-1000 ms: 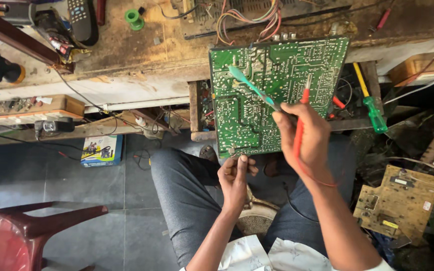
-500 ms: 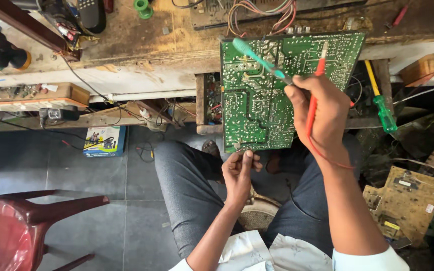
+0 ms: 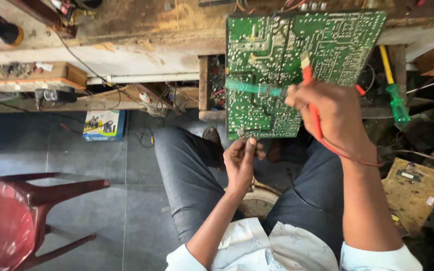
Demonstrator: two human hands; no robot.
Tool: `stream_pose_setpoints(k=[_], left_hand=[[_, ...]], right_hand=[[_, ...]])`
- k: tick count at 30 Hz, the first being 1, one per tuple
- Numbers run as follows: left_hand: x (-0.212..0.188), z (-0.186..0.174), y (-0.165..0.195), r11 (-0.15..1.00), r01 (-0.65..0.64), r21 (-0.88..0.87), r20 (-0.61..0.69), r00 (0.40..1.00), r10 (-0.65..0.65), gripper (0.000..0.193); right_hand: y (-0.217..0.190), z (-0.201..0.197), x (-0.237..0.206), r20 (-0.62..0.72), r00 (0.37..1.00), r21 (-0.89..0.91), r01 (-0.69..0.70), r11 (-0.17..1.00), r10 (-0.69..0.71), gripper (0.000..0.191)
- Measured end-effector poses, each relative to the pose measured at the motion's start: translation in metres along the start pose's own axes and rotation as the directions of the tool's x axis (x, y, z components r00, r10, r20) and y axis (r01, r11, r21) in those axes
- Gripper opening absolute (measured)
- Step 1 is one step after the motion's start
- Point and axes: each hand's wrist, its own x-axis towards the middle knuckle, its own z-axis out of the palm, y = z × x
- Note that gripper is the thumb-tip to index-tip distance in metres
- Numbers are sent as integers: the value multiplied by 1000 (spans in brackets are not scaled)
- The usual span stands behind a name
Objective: The person sits on a chair with a green circuit board resting on their lap and probes its solder joints using a red multimeter test lead. They hold a remote control in the other hand, pressing its buttons while probing the board's IR receiver area, and continue probing different points on the board.
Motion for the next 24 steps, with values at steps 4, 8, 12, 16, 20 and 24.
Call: stream_pose_setpoints(k=[4, 8, 12, 16, 20, 24], left_hand=[[2, -2, -1, 1000, 23, -13, 5, 1000, -23, 21], [1, -5, -8, 999, 30, -30, -3, 1000, -30, 21], [2, -6, -11, 999, 11, -33, 9, 1000, -11, 21], [3, -8, -9, 998, -15, -56, 51, 999, 18, 20], [2, -5, -6, 999, 32, -41, 24, 999, -31, 19], [-1, -5, -1, 999, 33, -11, 59, 998, -33, 17]], right_hand=[[-5, 1, -14, 257, 955, 19, 147, 989, -147, 17], [1, 10, -25, -130, 961, 106, 259, 960, -245, 10], [13, 14, -38, 159, 987, -5, -2, 1000, 3, 10], [23, 12, -55, 125, 969, 145, 196, 970, -215, 24], [32, 15, -66, -71, 997, 224, -16, 974, 33, 16], [43, 17, -76, 67, 997, 249, 32, 968, -50, 21]])
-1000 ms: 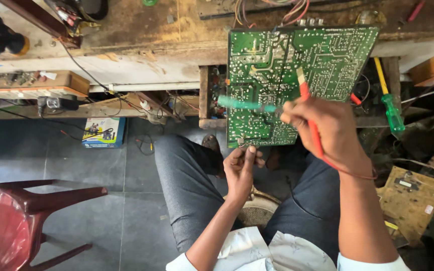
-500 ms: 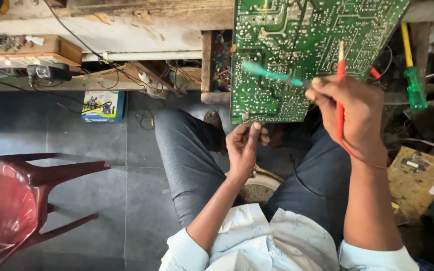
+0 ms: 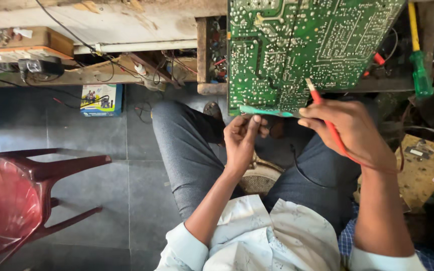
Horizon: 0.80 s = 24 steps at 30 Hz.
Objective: The person sits on a chair with a green circuit board resting on their lap and probes its solder joints using a red multimeter test lead. They hold a remote control in the other hand, pressing its buttons while probing the board's IR receiver area, and continue probing different points on the board.
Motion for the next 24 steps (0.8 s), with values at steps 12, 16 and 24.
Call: stream_pose_setpoints(k=[12, 16, 24], left_hand=[[-5, -7, 5, 999, 43, 0, 1, 999, -43, 20], [-5, -10, 11, 999, 26, -30, 6, 1000, -26, 22], [-9, -16, 22, 996, -26, 81, -16, 999, 28, 27]], right_hand=[[16, 19, -13, -146, 985, -133, 75, 988, -94, 19], [19, 14, -24, -271, 959, -146, 49, 988, -88, 16], [27, 76, -58, -550, 826, -79, -194, 978, 120, 12]])
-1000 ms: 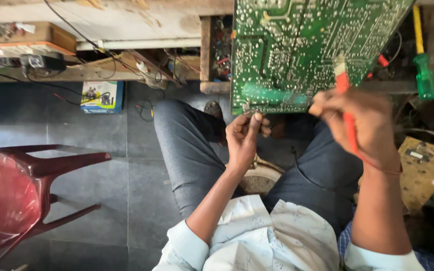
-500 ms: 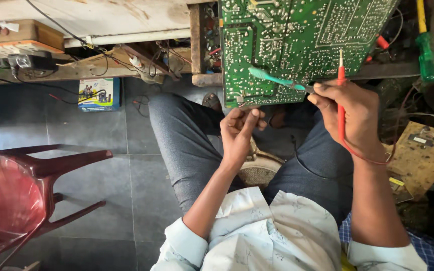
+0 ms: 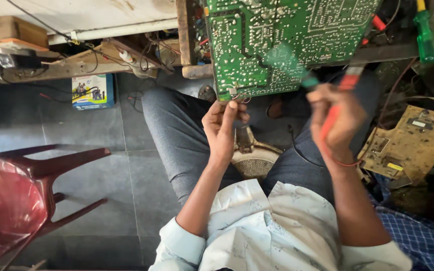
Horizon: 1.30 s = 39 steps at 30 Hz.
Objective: The person sits on a chair with a green circuit board resting on their lap and probes its solder joints using a red multimeter test lead. They hold a remote control in the other hand, pressing its buttons while probing the board's IR receiver area, and continue probing different points on the board.
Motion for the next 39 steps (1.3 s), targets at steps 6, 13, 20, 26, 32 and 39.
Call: stream_pose_setpoints(k=[6, 13, 20, 26, 32, 39], left_hand=[[2, -7, -1, 981, -69, -183, -62, 996, 59, 44], [1, -8, -8, 993, -46, -108, -79, 996, 37, 39], [3, -8, -10, 988, -76, -137, -59, 996, 69, 37], [2, -9, -13, 988, -61, -140, -79, 996, 50, 36], [4, -10, -10, 992, -46, -121, -45, 998, 40, 37], [4, -9, -10, 992, -72, -103, -47, 997, 67, 36]], right_hand=[[-15, 23, -27, 37, 998, 19, 48, 999, -49, 13], [-18, 36, -29, 191, 954, 36, 230, 972, -233, 17], [-27, 42, -18, 103, 988, 205, 92, 974, -115, 17], [-34, 45, -12, 8, 1000, 90, -2, 996, 1, 17], [-40, 50, -2, -76, 996, 110, -43, 993, 51, 13], [-49, 46, -1, 125, 970, 197, 183, 963, -210, 13]])
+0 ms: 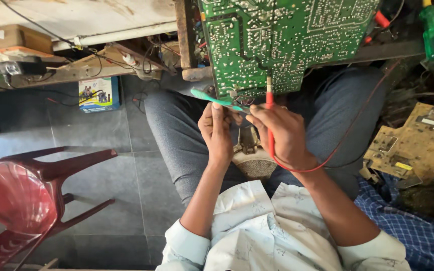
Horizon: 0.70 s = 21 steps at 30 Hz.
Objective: The person sits on a chair with a green circuit board resting on their lap and probes its solder joints using a red multimeter test lead. They hold a remote control in the other hand, pressing its buttons while probing the board's IR receiver area, and continue probing different points on the board.
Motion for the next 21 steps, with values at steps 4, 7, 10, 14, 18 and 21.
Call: stream_pose_setpoints(k=[4, 7, 10, 14, 18, 21], left_hand=[[1, 0, 1, 999, 37, -27, -13, 999, -37, 37], [1, 1, -1, 998, 30, -48, -14, 999, -31, 37], [0, 2, -3, 999, 28, -32, -29, 999, -29, 38], [0, 1, -3, 998, 30, -52, -13, 999, -30, 36], [1, 1, -4, 998, 27, -58, -27, 999, -29, 37], [1, 1, -4, 999, 31, -16, -30, 999, -32, 37]], right_hand=[[8, -12, -1, -279, 932, 40, -230, 972, 232, 15], [15, -20, -5, -346, 878, -37, -365, 930, 331, 8], [17, -25, -10, 164, 986, -95, 31, 995, -15, 18], [15, -23, -5, -148, 975, -25, -171, 985, 165, 9], [13, -18, 5, -8, 998, -75, -56, 996, 56, 15], [14, -18, 9, -173, 977, -92, -139, 986, 122, 13]])
